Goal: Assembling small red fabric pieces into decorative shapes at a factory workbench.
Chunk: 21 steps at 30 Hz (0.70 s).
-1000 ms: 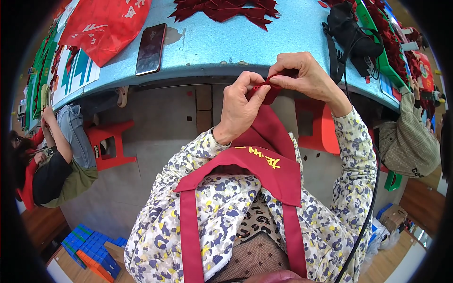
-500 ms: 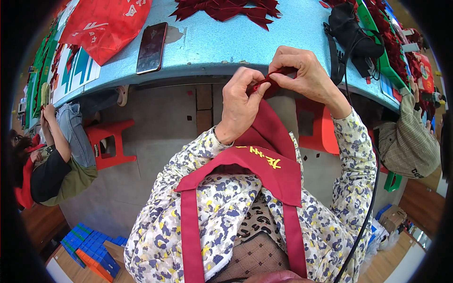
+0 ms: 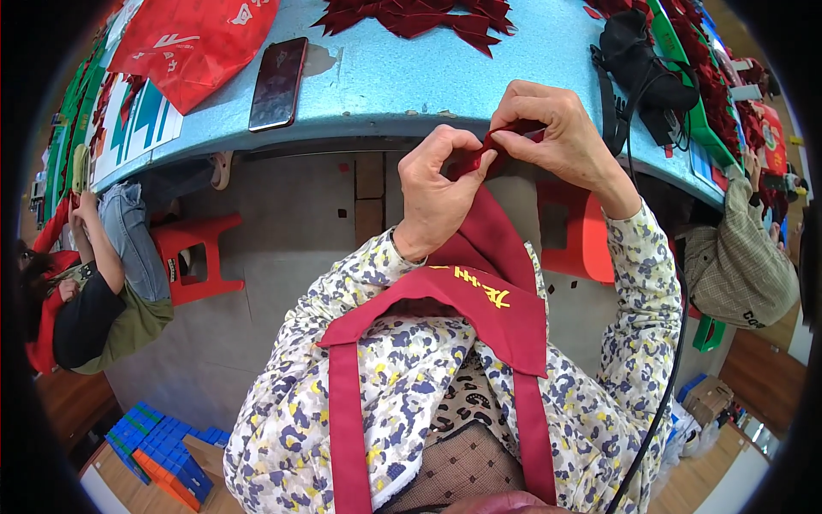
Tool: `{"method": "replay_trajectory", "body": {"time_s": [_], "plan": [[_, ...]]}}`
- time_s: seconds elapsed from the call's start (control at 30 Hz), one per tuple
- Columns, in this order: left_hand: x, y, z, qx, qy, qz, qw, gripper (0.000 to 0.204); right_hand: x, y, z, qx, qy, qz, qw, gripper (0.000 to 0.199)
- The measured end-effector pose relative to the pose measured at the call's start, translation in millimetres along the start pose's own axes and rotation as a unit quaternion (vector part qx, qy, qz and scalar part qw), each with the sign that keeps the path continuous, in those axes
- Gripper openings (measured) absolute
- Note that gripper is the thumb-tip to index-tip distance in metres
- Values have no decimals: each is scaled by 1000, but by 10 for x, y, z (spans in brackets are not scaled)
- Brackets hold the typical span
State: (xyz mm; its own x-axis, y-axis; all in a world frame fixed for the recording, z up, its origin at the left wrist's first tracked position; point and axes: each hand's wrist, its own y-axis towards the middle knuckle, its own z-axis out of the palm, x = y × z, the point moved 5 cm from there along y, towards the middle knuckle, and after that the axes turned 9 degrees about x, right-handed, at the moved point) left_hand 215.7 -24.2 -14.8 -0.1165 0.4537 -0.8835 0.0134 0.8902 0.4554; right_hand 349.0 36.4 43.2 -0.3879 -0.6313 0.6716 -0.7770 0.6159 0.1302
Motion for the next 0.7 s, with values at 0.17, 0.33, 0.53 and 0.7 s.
{"method": "replay_trajectory", "body": {"time_s": [0.17,0.33,0.53,0.7], "plan": [[-1,-14,18,4,-16,-32,999,14,8,-1,-7,-5,11,-15,1000,5],[-14,5,32,9,-31,-38,999,13,0,-20,-20,-7,18,-9,1000,5],[-23,54,15,18,-36,1,999,13,-25,-55,-43,-17,19,-7,1000,5],[58,-7,44,43,-62,-46,996,13,-74,-90,-12,6,17,8,1000,4]]}}
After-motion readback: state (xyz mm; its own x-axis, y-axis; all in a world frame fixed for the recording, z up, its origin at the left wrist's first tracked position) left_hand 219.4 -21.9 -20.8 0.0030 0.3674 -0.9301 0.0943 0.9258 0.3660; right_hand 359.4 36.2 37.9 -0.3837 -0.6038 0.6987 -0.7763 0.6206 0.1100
